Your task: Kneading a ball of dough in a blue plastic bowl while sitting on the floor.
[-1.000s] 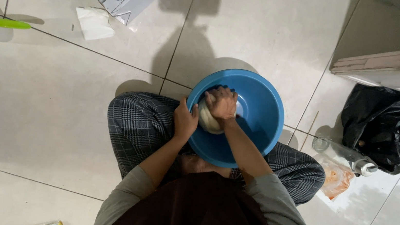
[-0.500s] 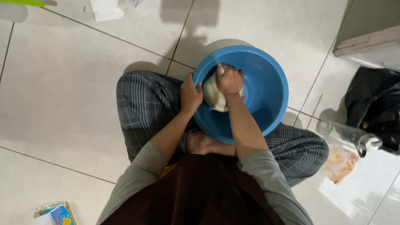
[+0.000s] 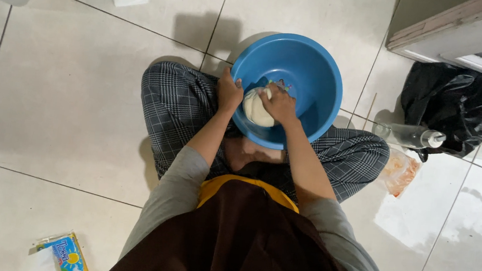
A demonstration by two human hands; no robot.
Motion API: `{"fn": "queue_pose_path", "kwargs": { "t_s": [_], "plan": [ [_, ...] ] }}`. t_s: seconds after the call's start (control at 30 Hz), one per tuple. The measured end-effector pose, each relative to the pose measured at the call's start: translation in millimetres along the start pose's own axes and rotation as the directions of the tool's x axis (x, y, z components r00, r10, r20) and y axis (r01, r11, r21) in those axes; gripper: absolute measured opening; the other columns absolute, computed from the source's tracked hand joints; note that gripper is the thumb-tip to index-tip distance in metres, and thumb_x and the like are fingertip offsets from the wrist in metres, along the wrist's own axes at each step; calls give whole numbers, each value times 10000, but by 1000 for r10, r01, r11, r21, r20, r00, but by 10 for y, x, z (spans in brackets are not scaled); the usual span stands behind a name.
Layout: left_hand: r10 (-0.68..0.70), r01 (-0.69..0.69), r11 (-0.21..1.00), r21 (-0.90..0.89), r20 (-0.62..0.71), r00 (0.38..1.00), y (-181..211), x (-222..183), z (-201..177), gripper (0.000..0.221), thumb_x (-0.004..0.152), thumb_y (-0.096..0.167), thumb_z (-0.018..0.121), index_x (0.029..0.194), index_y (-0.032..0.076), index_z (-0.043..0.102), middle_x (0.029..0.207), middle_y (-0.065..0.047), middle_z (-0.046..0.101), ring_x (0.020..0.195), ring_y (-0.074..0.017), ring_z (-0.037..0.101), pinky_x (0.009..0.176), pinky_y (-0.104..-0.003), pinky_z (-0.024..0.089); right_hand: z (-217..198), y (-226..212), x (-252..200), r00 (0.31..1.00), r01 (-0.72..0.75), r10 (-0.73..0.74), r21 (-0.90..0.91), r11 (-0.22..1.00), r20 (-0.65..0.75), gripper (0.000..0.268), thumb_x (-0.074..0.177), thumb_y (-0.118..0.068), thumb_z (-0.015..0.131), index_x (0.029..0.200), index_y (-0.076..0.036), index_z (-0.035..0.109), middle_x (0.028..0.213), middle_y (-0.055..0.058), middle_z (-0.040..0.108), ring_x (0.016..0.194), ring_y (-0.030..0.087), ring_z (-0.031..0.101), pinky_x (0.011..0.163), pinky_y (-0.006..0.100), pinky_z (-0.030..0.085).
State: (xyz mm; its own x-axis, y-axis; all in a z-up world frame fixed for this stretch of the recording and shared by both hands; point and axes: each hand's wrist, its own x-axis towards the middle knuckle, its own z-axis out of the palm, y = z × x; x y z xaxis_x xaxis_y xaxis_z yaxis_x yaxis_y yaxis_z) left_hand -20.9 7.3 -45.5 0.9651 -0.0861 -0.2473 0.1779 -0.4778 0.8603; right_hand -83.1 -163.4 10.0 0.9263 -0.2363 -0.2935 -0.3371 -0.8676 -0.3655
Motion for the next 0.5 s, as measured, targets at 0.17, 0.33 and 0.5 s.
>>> {"fn": "queue_pose_path", "kwargs": {
  "t_s": [0.17, 0.33, 0.5],
  "plan": [
    [-46, 46, 999, -7, 5, 999, -14, 29, 13, 556, 1093, 54, 593, 1553, -135, 344, 1405, -412, 539, 1285, -554, 611, 972, -630, 635, -292, 121, -560, 995, 80, -95, 367, 927, 24, 617, 898, -359, 724, 1428, -75, 586, 1237, 331, 649, 1121, 520, 650, 987, 651, 472],
    [-88, 89, 996, -21, 41, 995, 40, 8, -4, 567, 1094, 70, 571, 1576, -109, 331, 1427, -400, 537, 1306, -543, 603, 994, -629, 634, -264, 14, -745, 970, 103, 27, 514, 852, -240, 518, 785, -283, 935, 1220, -86, 735, 1158, 217, 690, 1162, 433, 643, 1015, 559, 490],
    [-63, 62, 998, 3, 30, 998, -131, 78, 105, 568, 1064, 44, 586, 1560, -109, 354, 1396, -401, 563, 1285, -530, 623, 998, -624, 625, -524, -199, -667, 848, 318, -79, 383, 867, -525, 406, 715, 21, 920, 1083, -86, 787, 905, 97, 643, 733, 375, 696, 679, 443, 572]
  ]
}}
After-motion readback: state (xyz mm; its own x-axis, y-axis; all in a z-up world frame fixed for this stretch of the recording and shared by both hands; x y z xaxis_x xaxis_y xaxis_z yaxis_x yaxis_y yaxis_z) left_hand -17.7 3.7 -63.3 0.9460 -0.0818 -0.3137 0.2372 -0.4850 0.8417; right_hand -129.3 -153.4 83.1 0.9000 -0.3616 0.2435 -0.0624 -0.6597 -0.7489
